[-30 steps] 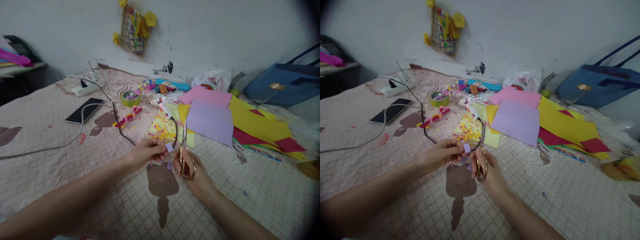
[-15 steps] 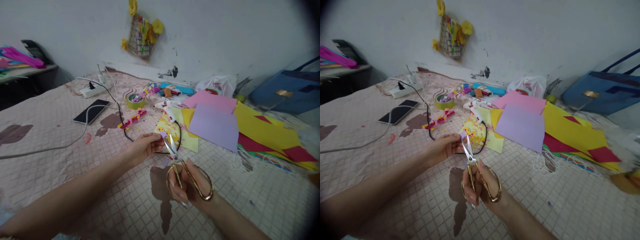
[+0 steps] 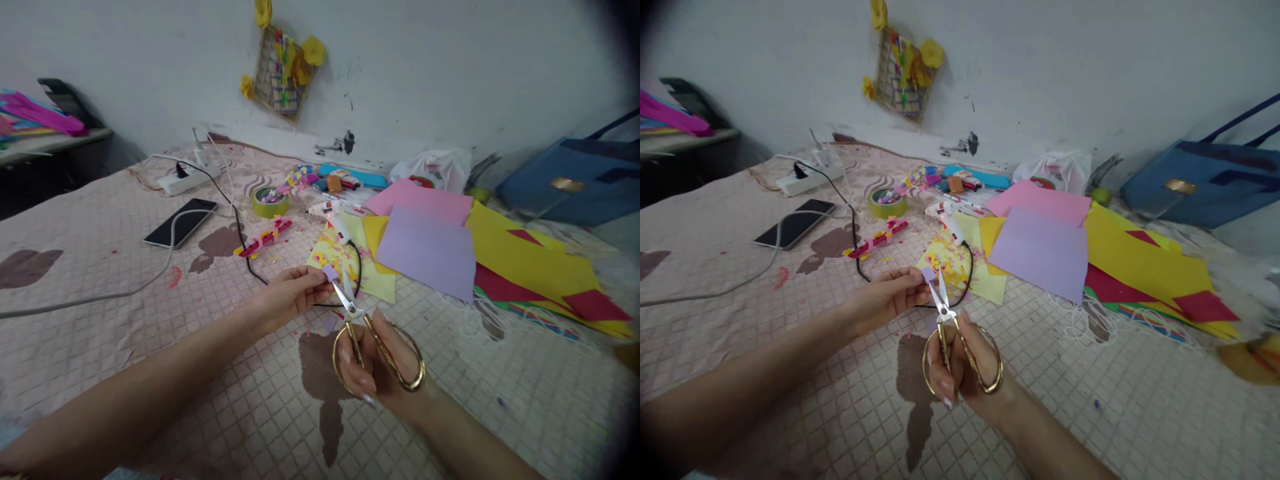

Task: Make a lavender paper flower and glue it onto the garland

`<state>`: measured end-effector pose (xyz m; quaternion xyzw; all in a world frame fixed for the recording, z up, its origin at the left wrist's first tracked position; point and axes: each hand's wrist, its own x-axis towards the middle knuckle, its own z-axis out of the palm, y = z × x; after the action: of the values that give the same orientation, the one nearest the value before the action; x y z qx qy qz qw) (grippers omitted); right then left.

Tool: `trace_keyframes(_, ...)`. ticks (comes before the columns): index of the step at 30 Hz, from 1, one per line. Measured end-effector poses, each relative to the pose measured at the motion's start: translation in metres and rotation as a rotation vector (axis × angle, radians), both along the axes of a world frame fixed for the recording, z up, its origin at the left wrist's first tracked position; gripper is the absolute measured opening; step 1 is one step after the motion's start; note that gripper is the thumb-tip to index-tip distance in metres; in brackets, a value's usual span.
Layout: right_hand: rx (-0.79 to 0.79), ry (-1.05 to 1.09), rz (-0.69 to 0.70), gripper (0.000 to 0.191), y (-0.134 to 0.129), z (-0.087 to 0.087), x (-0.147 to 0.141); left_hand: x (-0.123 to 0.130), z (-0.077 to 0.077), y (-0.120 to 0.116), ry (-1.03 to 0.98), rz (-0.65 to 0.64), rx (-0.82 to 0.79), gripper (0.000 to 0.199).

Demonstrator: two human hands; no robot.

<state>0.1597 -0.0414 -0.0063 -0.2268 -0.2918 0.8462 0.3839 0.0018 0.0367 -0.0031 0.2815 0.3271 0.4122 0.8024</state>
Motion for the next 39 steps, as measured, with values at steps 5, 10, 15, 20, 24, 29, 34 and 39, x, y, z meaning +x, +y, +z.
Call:
trace_keyframes(5,-0.002,0.035,0.002,0.057,-0.001,-0.001,0.000,0.002,0.001,-0.003,-0.025,-0.020,0.038,0.007)
trace_keyframes(10,0.005,0.046,-0.009,0.057,-0.003,-0.005,-0.002,0.001,-0.002,-0.003,-0.020,-0.043,0.064,0.008)
trace_keyframes(15,0.024,0.030,-0.035,0.058,-0.003,-0.003,-0.003,0.001,-0.003,-0.003,-0.005,-0.043,0.070,0.008)
trace_keyframes(20,0.016,0.000,-0.058,0.061,-0.004,-0.005,-0.003,0.001,-0.002,-0.004,-0.008,-0.049,0.080,0.009)
trace_keyframes(24,0.012,-0.010,-0.065,0.062,-0.005,-0.008,-0.002,0.001,-0.003,-0.005,-0.012,-0.065,0.087,0.011)
trace_keyframes(29,0.029,-0.014,-0.078,0.061,-0.005,-0.008,-0.001,0.000,-0.005,-0.003,-0.058,-0.142,0.092,0.009)
trace_keyframes(34,0.039,-0.029,-0.090,0.060,-0.006,-0.009,-0.002,0.001,-0.003,-0.002,-0.032,-0.167,0.068,0.012)
trace_keyframes(39,0.036,-0.052,-0.094,0.059,-0.006,-0.010,-0.003,0.002,0.001,-0.006,0.058,-0.127,0.077,0.011)
